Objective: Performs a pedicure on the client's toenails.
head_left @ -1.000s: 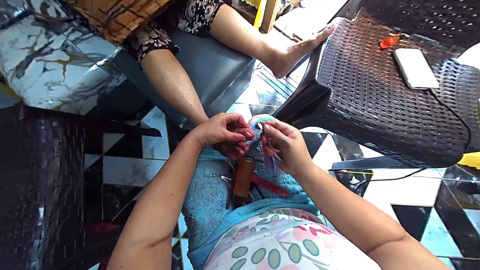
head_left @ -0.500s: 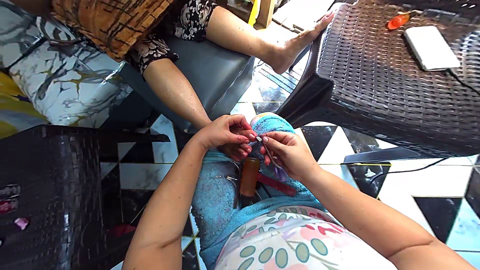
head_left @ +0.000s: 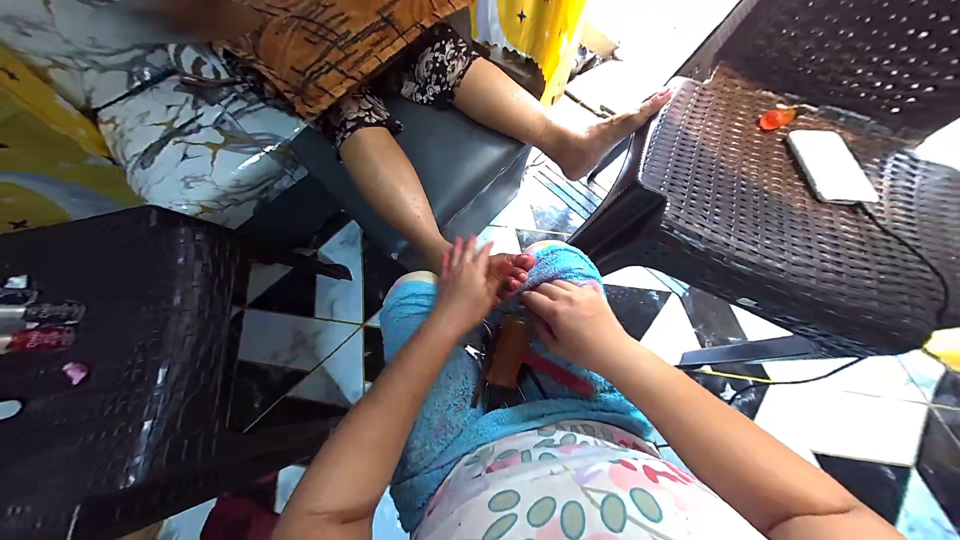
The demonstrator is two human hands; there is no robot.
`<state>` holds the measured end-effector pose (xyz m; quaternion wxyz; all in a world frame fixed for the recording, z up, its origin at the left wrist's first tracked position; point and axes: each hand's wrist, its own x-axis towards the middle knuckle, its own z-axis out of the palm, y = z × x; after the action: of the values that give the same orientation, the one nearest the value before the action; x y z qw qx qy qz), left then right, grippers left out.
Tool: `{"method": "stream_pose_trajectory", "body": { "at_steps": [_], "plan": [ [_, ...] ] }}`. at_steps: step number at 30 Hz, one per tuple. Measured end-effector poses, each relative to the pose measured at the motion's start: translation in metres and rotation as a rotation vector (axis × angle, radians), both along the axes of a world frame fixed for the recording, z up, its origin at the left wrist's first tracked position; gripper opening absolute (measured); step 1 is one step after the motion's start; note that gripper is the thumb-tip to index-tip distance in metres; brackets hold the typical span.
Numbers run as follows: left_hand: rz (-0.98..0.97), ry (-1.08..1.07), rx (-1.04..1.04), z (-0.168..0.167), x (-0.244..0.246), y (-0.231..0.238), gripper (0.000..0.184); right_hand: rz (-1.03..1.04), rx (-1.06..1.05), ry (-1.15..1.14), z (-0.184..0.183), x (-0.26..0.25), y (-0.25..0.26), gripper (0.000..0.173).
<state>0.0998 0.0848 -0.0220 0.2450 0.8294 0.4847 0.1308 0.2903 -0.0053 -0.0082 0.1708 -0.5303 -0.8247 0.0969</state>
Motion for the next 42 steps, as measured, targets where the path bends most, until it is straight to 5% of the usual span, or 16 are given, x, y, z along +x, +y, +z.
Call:
{"method": "stream_pose_trajectory", "body": {
  "at_steps": [2, 5, 7, 9, 10, 16, 20, 28, 35, 38, 42],
  "plan": [
    [-0.145, -0.274, 0.006, 0.000, 0.009, -0.034, 0.065, -0.014, 0.068, -0.045, -0.008, -0.011, -0.002, 0.013],
    [-0.305, -0.855, -0.396, 0.030, 0.008, -0.061, 0.080, -0.112, 0.125, -0.073, -0.015, -0.024, -0.007, 0.012],
    [-0.257, -1.023, -0.460, 0.042, -0.003, -0.060, 0.067, -0.115, 0.008, -0.135, -0.010, -0.027, -0.007, 0.017],
    [-0.082, -0.881, -0.227, 0.042, -0.021, -0.051, 0.037, -0.094, -0.084, -0.191, -0.005, -0.028, -0.007, 0.021],
    [-0.010, -0.708, -0.096, 0.039, -0.032, -0.046, 0.035, -0.087, -0.092, -0.206, -0.004, -0.028, -0.008, 0.022],
    [-0.086, 0.018, 0.169, 0.015, -0.050, -0.038, 0.076, 0.156, -0.074, -0.221, 0.014, -0.035, -0.031, 0.039],
    [-0.117, 0.058, 0.177, 0.008, -0.029, -0.035, 0.071, 0.366, -0.090, -0.241, 0.012, -0.053, -0.045, 0.042],
    [-0.137, -0.052, 0.255, -0.001, -0.017, -0.019, 0.051, 0.473, 0.101, -0.138, -0.002, -0.028, -0.031, 0.032],
    [-0.160, -0.194, 0.406, -0.008, -0.006, -0.012, 0.037, -0.033, 0.119, 0.498, 0.021, -0.002, -0.026, 0.058],
    [-0.155, -0.201, 0.423, -0.015, -0.001, -0.009, 0.036, -0.271, -0.198, 0.670, 0.033, 0.010, -0.018, 0.074],
    [-0.148, -0.216, 0.383, -0.020, 0.003, -0.010, 0.038, -0.359, -0.519, 0.850, 0.036, 0.018, -0.008, 0.069]
  ]
}}
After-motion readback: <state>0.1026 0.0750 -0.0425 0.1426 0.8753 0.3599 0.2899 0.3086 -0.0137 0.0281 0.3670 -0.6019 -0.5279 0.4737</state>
